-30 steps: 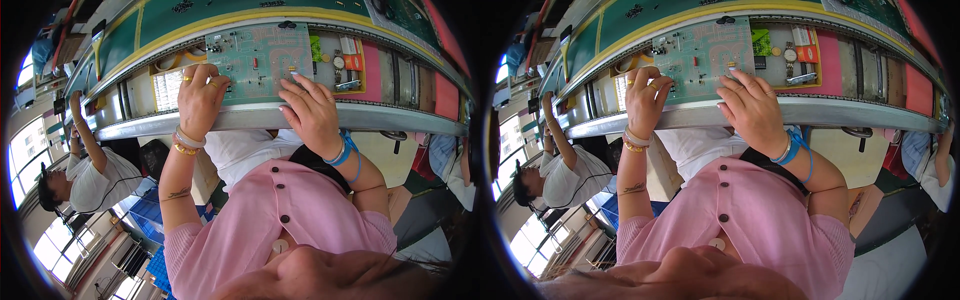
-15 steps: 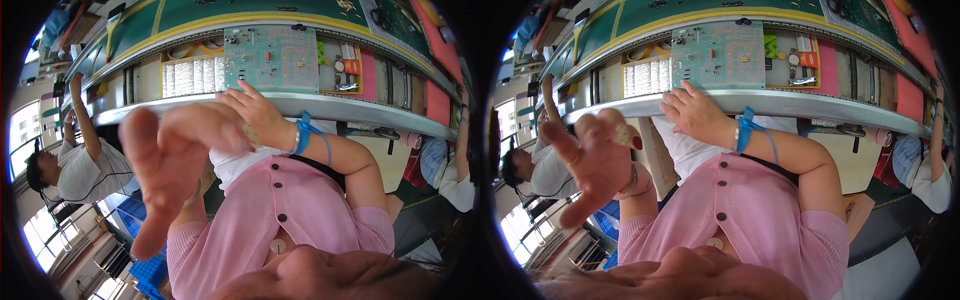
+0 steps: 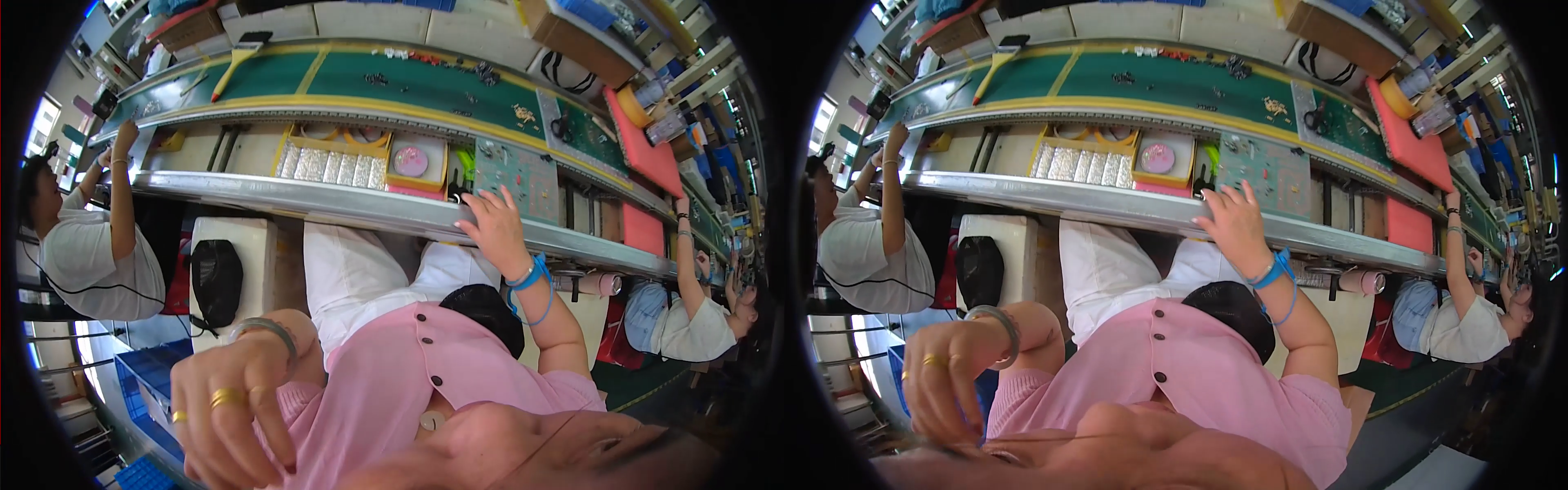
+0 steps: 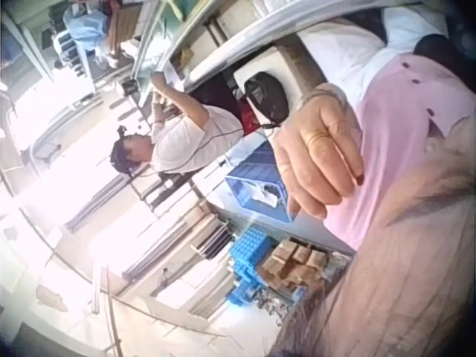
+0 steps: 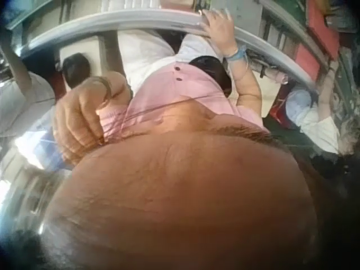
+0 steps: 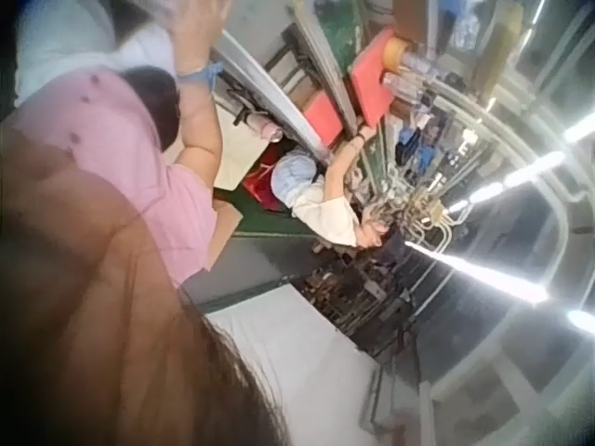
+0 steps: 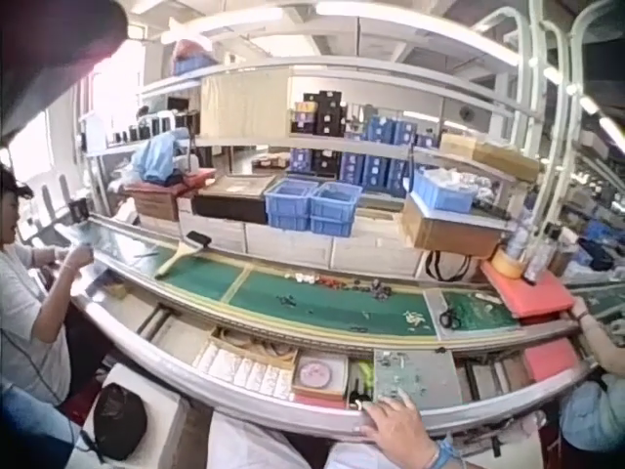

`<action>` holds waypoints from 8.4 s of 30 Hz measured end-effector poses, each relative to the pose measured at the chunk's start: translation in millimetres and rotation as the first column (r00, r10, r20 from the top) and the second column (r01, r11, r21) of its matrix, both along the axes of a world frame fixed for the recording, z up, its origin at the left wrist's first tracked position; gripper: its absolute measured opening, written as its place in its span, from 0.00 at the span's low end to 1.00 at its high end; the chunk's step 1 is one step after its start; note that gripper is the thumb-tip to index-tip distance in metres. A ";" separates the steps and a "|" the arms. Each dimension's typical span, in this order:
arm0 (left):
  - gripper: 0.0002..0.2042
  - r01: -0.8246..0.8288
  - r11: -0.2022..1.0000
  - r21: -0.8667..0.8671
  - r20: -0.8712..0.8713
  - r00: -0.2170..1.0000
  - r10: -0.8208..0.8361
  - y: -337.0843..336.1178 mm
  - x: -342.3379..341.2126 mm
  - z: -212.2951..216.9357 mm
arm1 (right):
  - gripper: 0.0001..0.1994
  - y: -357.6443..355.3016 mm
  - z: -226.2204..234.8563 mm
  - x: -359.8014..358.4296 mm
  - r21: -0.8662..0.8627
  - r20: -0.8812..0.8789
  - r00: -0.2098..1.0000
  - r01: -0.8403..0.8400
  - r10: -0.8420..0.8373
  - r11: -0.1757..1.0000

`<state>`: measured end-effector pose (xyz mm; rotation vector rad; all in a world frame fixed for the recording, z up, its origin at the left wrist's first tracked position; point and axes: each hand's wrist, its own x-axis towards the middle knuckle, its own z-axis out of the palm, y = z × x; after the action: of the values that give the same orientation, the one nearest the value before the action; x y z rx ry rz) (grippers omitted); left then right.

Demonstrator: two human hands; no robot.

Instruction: The recorder is assembling small electronic components onto a printed circuit board on a production line.

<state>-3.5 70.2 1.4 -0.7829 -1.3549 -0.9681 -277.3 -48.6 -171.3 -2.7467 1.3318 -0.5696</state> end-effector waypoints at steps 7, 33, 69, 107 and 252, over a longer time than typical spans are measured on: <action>0.09 -0.305 0.769 0.563 0.302 0.941 0.152 6.1 -67.5 -21.6 | 0.21 23.5 -4.3 -124.7 -0.081 -0.140 0.878 0.451 -0.459 0.889; 0.26 -0.645 0.745 0.171 0.670 0.630 0.392 -9.3 -116.7 -30.1 | 0.20 59.2 76.3 12.6 0.097 -0.078 0.976 -0.194 0.202 0.976; 0.28 -0.644 0.675 -0.360 0.933 -0.229 0.279 -167.3 3.8 -99.1 | 0.04 -49.1 42.3 82.2 0.448 0.507 0.862 -0.279 0.016 0.849; 0.22 -0.269 0.198 0.942 0.329 0.634 -0.700 -203.1 -59.7 -196.9 | 0.09 -79.5 -5.7 60.8 0.564 0.363 0.916 -0.362 0.171 0.742; 0.24 -0.244 0.351 0.904 0.425 0.420 -0.802 -220.6 -43.9 -208.3 | 0.42 -108.0 -6.5 54.6 0.611 0.790 0.588 -0.777 -0.176 0.148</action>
<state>-47.4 -150.4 -206.9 0.5054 -1.0948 -2.4644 -222.7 -156.6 -177.8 -1.2855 0.3881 -0.4322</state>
